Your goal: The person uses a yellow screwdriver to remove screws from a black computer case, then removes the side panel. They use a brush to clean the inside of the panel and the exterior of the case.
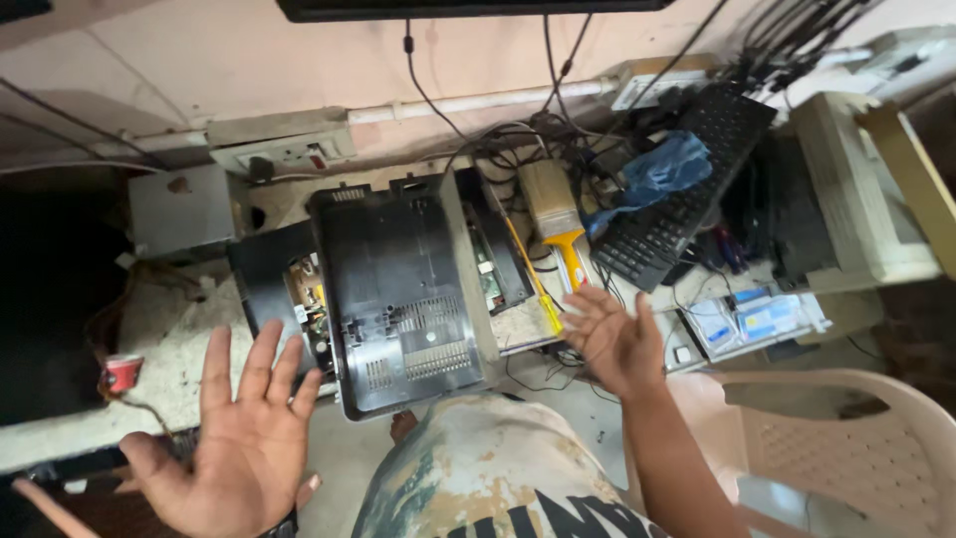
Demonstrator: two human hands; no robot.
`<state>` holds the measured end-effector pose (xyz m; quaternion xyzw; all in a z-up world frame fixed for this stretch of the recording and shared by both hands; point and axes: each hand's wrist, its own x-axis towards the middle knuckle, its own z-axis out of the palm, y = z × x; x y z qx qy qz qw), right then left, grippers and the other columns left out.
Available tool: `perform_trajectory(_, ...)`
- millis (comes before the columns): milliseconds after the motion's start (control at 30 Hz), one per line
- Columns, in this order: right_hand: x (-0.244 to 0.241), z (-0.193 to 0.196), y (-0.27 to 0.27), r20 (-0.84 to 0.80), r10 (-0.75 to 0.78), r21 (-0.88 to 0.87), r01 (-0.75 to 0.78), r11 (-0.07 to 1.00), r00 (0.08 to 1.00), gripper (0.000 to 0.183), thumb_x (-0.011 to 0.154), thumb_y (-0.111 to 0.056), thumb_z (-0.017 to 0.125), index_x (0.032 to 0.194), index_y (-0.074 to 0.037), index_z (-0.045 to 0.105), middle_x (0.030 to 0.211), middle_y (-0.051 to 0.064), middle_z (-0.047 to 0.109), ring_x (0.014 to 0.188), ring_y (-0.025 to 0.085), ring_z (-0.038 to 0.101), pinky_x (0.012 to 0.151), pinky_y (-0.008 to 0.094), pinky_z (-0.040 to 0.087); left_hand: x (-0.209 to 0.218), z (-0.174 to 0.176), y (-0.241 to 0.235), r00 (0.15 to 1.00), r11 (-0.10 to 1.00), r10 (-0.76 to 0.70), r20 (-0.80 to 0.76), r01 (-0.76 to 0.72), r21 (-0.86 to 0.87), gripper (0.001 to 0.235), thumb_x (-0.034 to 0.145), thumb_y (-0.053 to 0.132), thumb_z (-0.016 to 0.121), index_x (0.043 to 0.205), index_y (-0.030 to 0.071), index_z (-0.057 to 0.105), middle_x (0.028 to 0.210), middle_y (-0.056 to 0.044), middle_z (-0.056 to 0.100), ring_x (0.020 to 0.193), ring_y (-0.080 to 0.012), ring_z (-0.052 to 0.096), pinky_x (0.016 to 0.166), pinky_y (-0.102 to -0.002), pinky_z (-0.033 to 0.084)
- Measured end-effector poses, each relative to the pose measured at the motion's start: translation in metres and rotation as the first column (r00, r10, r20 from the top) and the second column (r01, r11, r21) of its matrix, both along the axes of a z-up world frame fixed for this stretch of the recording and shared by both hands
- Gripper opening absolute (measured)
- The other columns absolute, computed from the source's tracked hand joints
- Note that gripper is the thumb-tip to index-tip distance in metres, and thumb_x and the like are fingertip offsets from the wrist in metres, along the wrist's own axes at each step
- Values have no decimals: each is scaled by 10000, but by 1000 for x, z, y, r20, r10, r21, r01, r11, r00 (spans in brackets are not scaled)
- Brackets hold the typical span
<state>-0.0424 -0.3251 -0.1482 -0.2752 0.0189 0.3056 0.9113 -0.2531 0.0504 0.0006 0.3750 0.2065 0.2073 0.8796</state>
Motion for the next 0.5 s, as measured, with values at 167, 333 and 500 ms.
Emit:
perform_trajectory(167,63,-73,-11,175,83,-815,97,572,981,450,1094,-366,617,1266,49,650,1039,203,707,919,279,647,847,426,491,21,10,-25,988,997,27,153,-16,-73,1110,843,848,286,1666,113,174,1701,-247,249,1520,-388,309,1236,-566,222)
perform_trajectory(333,96,-134,-22,509,630,-676,726,-130,587,431,887,-305,742,1136,37,654,1020,227,708,990,428,661,870,514,514,29,12,-50,966,994,-74,249,51,95,1113,872,856,244,1673,94,115,1733,-276,194,1581,-442,257,1283,-576,206)
perform_trajectory(500,92,-157,-32,445,685,-715,689,-117,577,379,892,-291,711,1139,-10,653,1090,232,679,1061,434,632,940,522,503,26,18,-64,969,946,-73,236,-8,325,1137,902,861,257,1678,53,71,1740,-306,192,1616,-470,248,1325,-583,210)
